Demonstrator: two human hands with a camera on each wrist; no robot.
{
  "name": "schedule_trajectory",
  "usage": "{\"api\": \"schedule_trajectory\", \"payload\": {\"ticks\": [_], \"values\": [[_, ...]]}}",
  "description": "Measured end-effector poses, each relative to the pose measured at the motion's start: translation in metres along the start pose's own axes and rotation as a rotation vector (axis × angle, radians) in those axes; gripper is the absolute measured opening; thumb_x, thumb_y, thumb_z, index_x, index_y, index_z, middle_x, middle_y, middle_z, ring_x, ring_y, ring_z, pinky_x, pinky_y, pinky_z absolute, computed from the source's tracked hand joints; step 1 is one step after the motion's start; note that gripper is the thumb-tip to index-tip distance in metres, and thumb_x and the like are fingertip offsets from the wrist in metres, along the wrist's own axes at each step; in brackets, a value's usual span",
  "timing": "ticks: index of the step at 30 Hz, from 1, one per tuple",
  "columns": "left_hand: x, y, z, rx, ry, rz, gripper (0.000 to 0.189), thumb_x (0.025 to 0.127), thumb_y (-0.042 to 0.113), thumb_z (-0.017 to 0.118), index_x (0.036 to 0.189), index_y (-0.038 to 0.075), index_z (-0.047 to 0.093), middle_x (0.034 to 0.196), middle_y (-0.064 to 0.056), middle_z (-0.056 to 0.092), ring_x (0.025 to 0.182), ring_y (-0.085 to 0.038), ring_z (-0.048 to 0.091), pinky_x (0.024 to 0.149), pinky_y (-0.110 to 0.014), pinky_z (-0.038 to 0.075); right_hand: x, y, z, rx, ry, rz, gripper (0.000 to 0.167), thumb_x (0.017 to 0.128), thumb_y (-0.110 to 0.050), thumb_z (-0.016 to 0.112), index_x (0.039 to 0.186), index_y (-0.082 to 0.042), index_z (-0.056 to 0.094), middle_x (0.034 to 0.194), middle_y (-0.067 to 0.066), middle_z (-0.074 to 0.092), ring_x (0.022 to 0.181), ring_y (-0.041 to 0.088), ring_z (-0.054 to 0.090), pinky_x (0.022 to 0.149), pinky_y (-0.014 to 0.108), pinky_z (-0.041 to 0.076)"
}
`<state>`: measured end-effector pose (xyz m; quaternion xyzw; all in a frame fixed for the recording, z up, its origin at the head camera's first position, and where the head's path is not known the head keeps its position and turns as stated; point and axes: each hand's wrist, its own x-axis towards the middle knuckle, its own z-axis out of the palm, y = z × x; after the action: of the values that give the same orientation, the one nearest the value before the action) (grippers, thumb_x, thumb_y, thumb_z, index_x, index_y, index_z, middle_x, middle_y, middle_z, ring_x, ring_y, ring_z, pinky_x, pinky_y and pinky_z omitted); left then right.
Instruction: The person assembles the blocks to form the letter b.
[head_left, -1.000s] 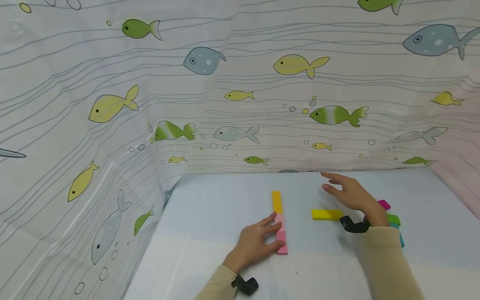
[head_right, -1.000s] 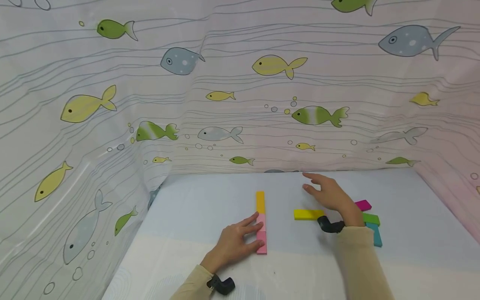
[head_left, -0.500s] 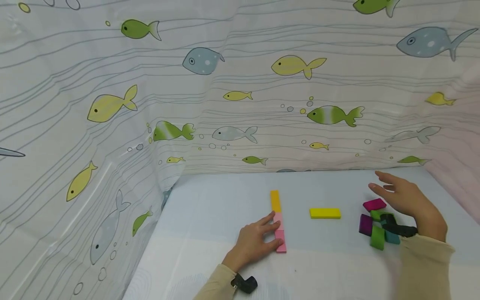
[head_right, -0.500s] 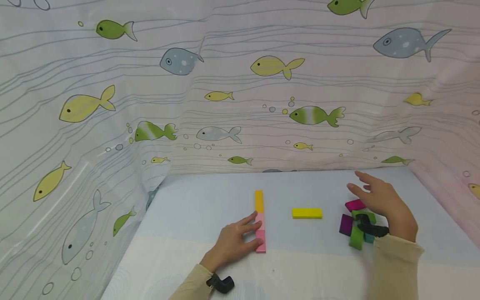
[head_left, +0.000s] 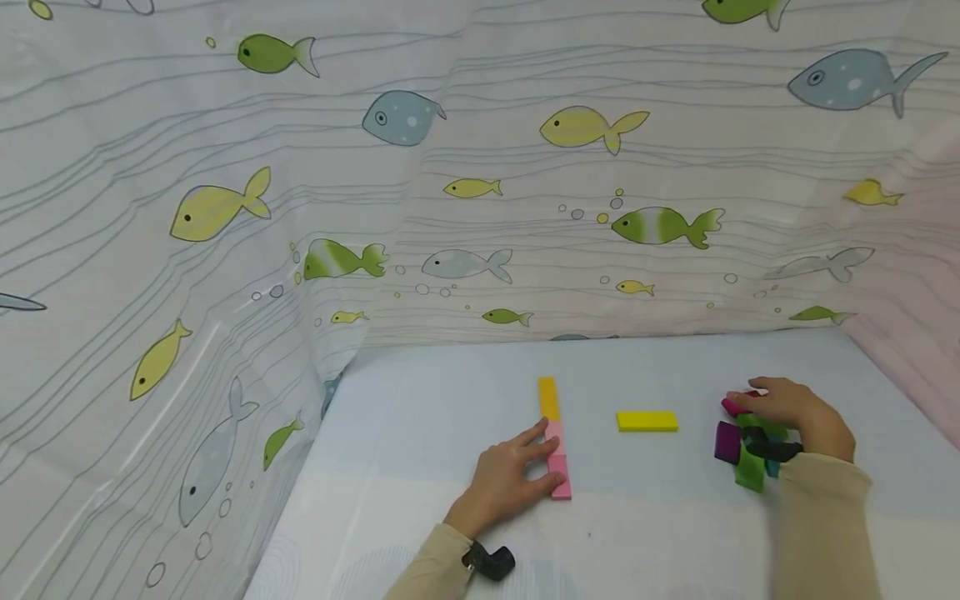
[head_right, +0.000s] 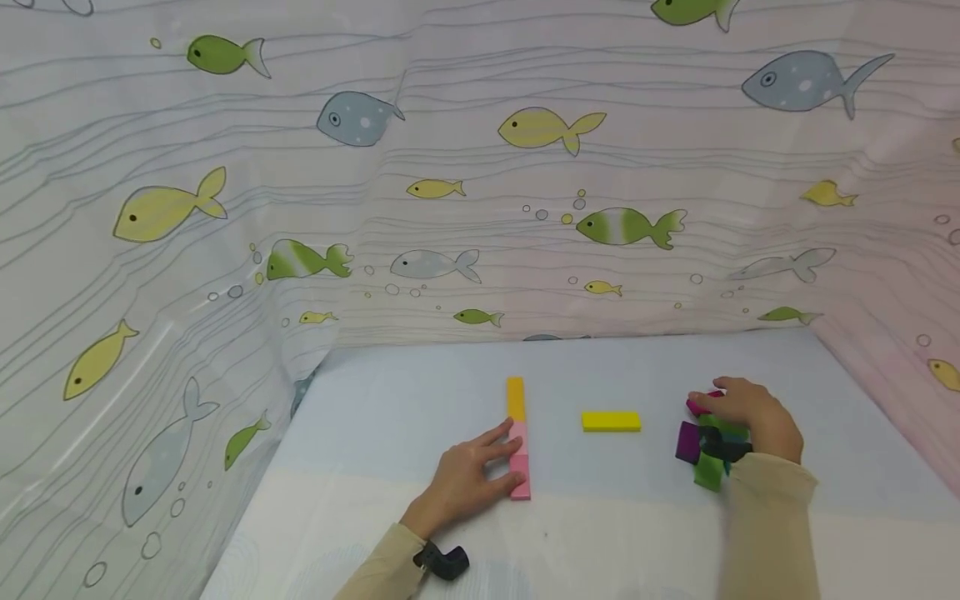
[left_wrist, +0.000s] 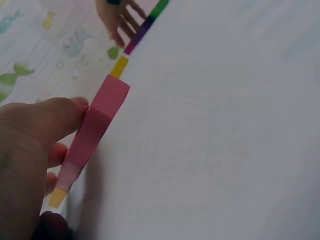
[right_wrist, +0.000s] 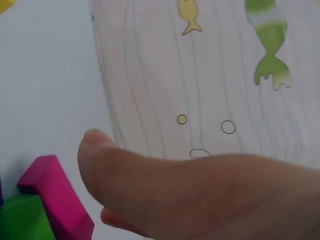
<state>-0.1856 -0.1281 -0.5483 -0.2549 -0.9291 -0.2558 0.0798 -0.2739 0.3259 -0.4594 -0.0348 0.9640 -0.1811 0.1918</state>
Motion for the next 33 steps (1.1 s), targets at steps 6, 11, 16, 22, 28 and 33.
{"api": "schedule_trajectory", "payload": {"ticks": [6,11,16,22,28,33], "values": [[0.005,-0.001,-0.003,0.012,-0.006,0.002,0.054,0.094,0.049,0.076,0.142,0.024,0.07,0.159,0.002,0.056,0.128,-0.024,0.07,0.084,-0.038,0.061,0.003,0.0,0.003,0.049,-0.018,0.036,0.095,0.101,-0.061,0.056,0.147,0.019,0.037,0.145,0.052,0.035,0.127,0.069,0.041,0.1,0.077,0.044],[0.005,-0.002,-0.007,0.024,-0.018,-0.008,0.053,0.095,0.049,0.075,0.142,0.025,0.07,0.159,0.003,0.056,0.128,-0.024,0.07,0.085,-0.036,0.061,0.009,-0.012,0.01,0.076,-0.023,0.036,0.096,0.098,-0.06,0.062,0.147,0.019,0.039,0.145,0.049,0.039,0.123,0.066,0.045,0.1,0.076,0.044],[0.003,-0.002,-0.007,0.038,0.005,0.024,0.053,0.094,0.049,0.075,0.14,0.023,0.072,0.158,0.0,0.058,0.125,-0.026,0.072,0.081,-0.036,0.061,0.013,-0.036,0.015,0.041,-0.014,0.026,0.092,0.096,-0.056,0.067,0.146,0.017,0.042,0.14,0.046,0.049,0.114,0.058,0.053,0.098,0.074,0.046],[0.0,-0.001,-0.004,0.043,-0.003,0.004,0.053,0.094,0.051,0.075,0.141,0.025,0.071,0.159,0.003,0.056,0.126,-0.025,0.071,0.082,-0.037,0.061,0.015,-0.072,0.023,-0.041,0.011,0.021,0.088,0.091,-0.055,0.074,0.143,0.013,0.051,0.134,0.043,0.054,0.114,0.058,0.05,0.097,0.072,0.046],[-0.001,0.0,-0.002,0.037,-0.014,-0.004,0.053,0.095,0.051,0.075,0.142,0.026,0.07,0.16,0.004,0.055,0.128,-0.024,0.07,0.086,-0.037,0.061,0.015,-0.104,0.034,-0.082,-0.019,-0.043,0.069,0.092,-0.051,0.075,0.121,0.011,0.068,0.113,0.03,0.07,0.097,0.042,0.061,0.083,0.057,0.055],[-0.002,0.002,-0.002,0.03,-0.01,-0.01,0.053,0.094,0.05,0.075,0.141,0.025,0.071,0.16,0.004,0.056,0.124,-0.025,0.072,0.084,-0.035,0.061,0.015,-0.133,0.051,-0.105,-0.023,-0.007,0.066,0.088,-0.053,0.079,0.113,0.008,0.069,0.095,0.016,0.07,0.083,0.029,0.061,0.07,0.042,0.053]]}}
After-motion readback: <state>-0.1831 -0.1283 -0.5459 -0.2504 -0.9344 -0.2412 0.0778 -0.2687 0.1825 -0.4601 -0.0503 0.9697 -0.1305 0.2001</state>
